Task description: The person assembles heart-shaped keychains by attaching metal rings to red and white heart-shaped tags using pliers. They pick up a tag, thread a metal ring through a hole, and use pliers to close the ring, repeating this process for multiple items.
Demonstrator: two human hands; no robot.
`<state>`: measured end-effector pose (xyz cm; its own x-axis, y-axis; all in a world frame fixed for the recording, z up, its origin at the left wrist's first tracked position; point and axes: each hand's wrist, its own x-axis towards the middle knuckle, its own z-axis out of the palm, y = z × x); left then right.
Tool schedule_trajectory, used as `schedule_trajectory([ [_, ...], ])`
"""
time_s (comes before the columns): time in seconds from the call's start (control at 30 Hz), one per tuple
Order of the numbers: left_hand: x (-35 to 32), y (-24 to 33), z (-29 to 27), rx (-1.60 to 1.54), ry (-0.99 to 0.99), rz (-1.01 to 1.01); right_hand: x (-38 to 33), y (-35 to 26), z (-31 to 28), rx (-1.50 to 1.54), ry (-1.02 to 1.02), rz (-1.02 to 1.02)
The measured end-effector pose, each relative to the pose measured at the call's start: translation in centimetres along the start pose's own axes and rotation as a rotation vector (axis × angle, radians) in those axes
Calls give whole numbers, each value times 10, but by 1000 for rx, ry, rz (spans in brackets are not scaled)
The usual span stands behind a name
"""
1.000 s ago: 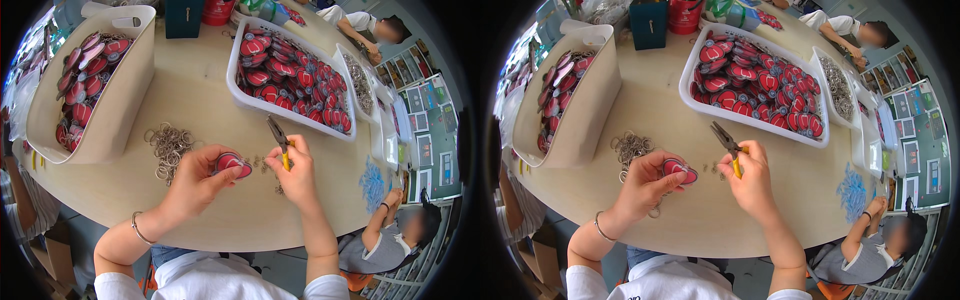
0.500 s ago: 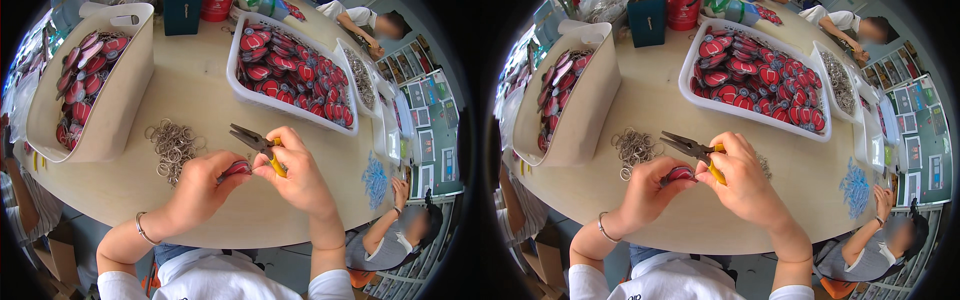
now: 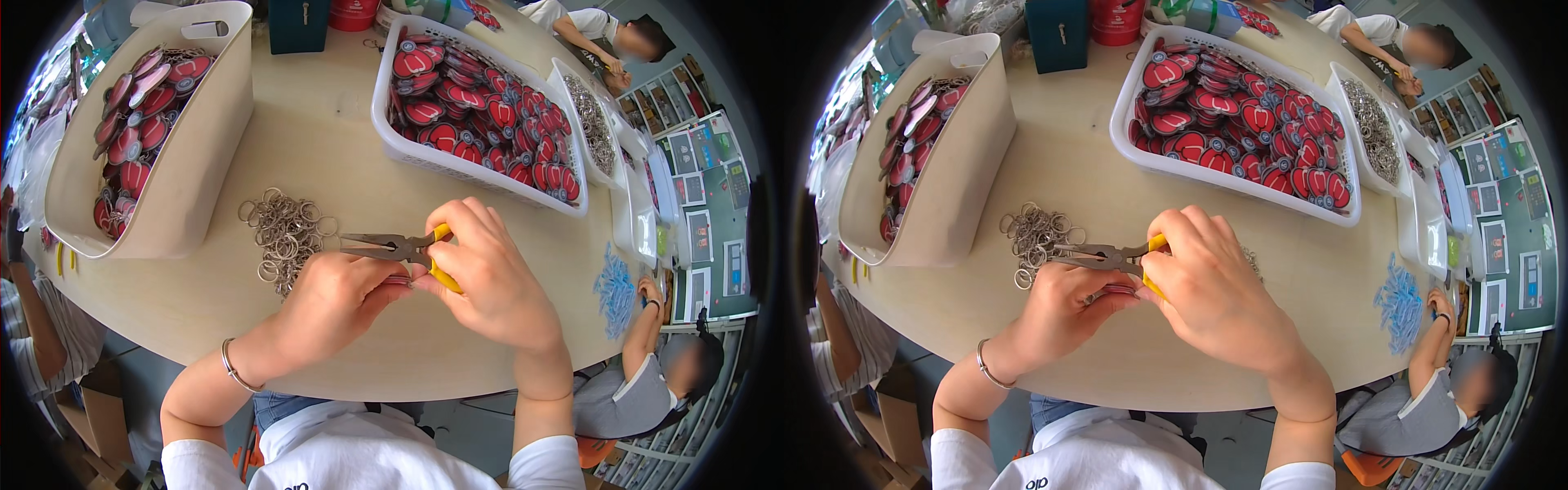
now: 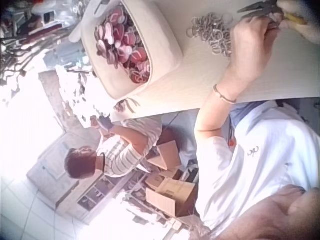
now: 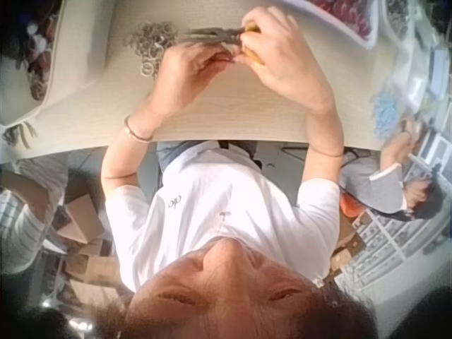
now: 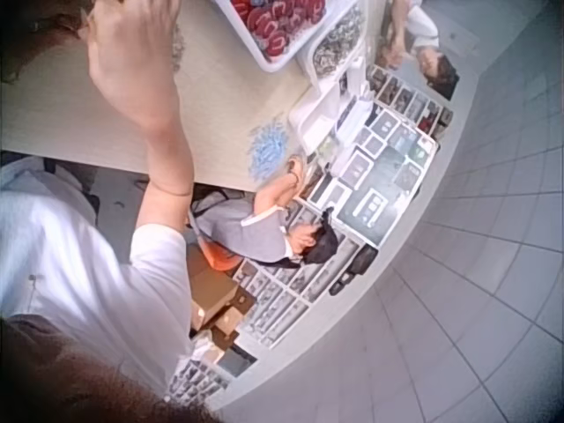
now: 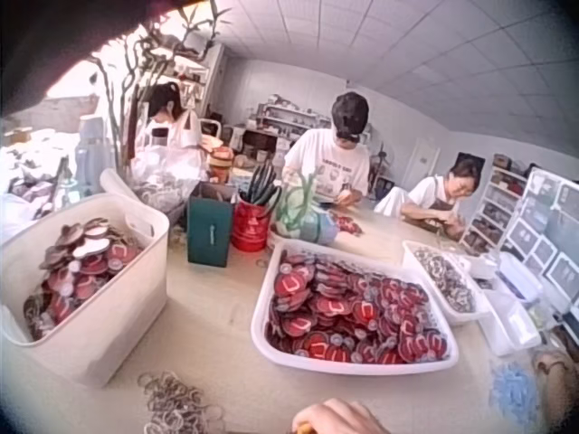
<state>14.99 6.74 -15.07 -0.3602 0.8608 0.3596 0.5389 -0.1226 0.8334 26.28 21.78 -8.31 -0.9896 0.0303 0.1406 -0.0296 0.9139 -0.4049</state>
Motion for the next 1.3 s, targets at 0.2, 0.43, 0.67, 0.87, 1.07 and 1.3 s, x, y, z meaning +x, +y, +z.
schedule_trajectory([
  [0.2, 0, 2, -3, -32, 56, 68, -2, 8, 1, 143, -20, 18],
  [0.43, 0, 6, 0, 149, 210, 158, -5, -1, 13, 470, 114, 298],
  [0.67, -1, 5, -2, 115, 255, 84, -10, -15, 44, 178, 449, 204],
  [0.87, 7, 2, -15, 152, 333, 89, 9, -19, 54, 288, 558, 203],
  [1.07, 8, 7, -33, 267, 339, 111, 25, -19, 49, 451, 509, 206],
  [1.3, 12, 4, -53, 144, 556, 44, 24, 5, 75, 367, 300, 364],
])
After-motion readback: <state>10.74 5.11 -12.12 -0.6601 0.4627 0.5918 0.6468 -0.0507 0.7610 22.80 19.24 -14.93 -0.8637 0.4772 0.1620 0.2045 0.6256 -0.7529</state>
